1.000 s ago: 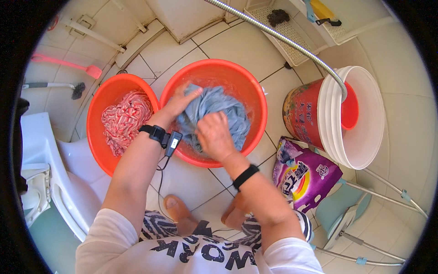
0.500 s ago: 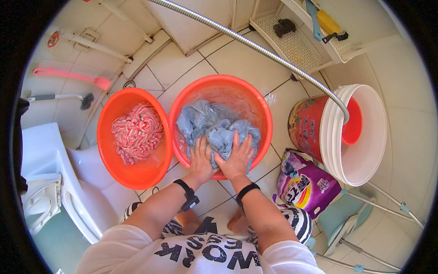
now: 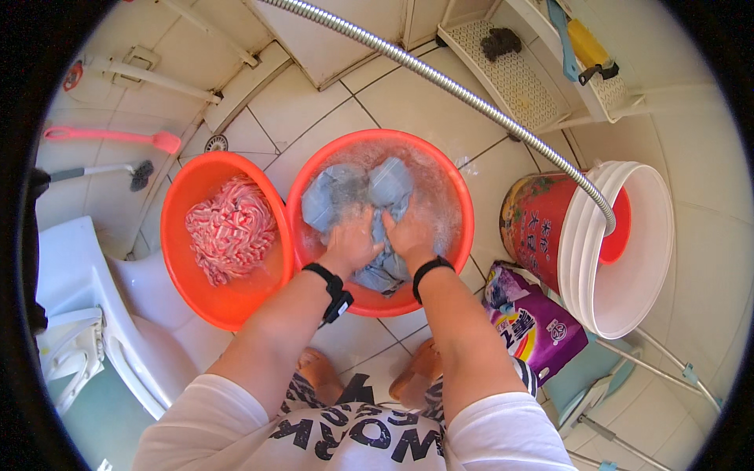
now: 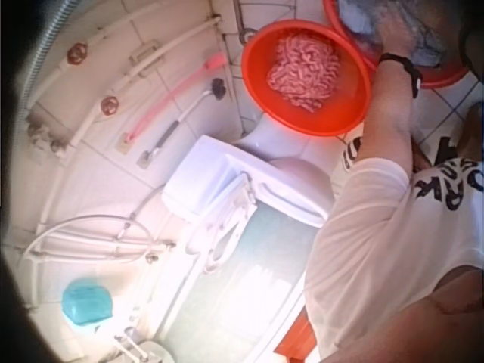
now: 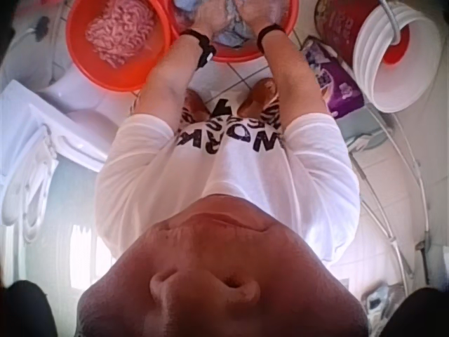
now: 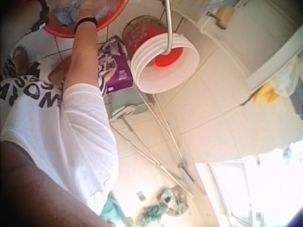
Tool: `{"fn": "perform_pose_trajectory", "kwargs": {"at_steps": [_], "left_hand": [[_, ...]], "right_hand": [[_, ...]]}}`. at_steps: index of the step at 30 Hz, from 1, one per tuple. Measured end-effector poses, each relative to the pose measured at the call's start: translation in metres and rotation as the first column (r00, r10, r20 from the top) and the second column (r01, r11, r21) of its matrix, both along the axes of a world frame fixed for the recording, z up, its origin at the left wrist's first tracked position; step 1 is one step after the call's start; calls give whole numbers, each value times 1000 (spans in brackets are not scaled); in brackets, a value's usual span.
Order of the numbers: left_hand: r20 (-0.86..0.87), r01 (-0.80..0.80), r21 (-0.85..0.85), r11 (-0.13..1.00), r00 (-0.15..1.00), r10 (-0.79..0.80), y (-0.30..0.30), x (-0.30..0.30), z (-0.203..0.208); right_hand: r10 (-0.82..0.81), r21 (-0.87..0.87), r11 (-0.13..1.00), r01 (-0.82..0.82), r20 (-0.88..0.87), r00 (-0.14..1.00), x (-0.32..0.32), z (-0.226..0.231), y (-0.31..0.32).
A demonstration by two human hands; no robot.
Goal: The person hand-washes clothes in two orange basins filled with soapy water in a bathroom. They agitate and rinse a blue garment and a red-and-white striped cloth, then wring them out and transfer them between basins.
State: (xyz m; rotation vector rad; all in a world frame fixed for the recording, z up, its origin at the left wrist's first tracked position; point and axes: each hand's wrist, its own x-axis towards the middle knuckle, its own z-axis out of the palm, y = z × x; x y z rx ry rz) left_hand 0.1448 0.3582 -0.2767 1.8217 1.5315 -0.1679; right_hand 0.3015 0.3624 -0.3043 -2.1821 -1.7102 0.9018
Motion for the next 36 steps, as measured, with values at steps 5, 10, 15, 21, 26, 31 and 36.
{"fn": "perform_pose_trajectory", "kwargs": {"at_steps": [5, 10, 15, 21, 26, 31, 36], "left_hand": [[140, -42, 132, 990, 990, 23, 9, 2, -15], [414, -32, -365, 930, 890, 194, 47, -32, 15], [528, -334, -457, 824, 644, 554, 76, -85, 6], [154, -204, -179, 962, 960, 232, 19, -63, -8], [215, -138, 19, 990, 968, 131, -90, -23, 41], [47, -74, 329, 941, 997, 62, -109, 2, 20], [-121, 38, 174, 984, 993, -17, -78, 14, 4]], "right_hand": [[65, -235, 971, -50, 59, 996, 7, -1, 27], [166, -9, 986, -166, 112, 980, -2, 23, 16], [319, 396, 867, -302, 23, 947, -28, 65, -57], [64, 264, 963, 54, -419, 906, -49, 99, -128], [-279, 186, 929, 319, -211, 937, -25, 84, -117], [-180, 67, 981, 184, -64, 982, -18, 52, -108], [-101, -14, 995, 101, 21, 995, -8, 34, -80]]}}
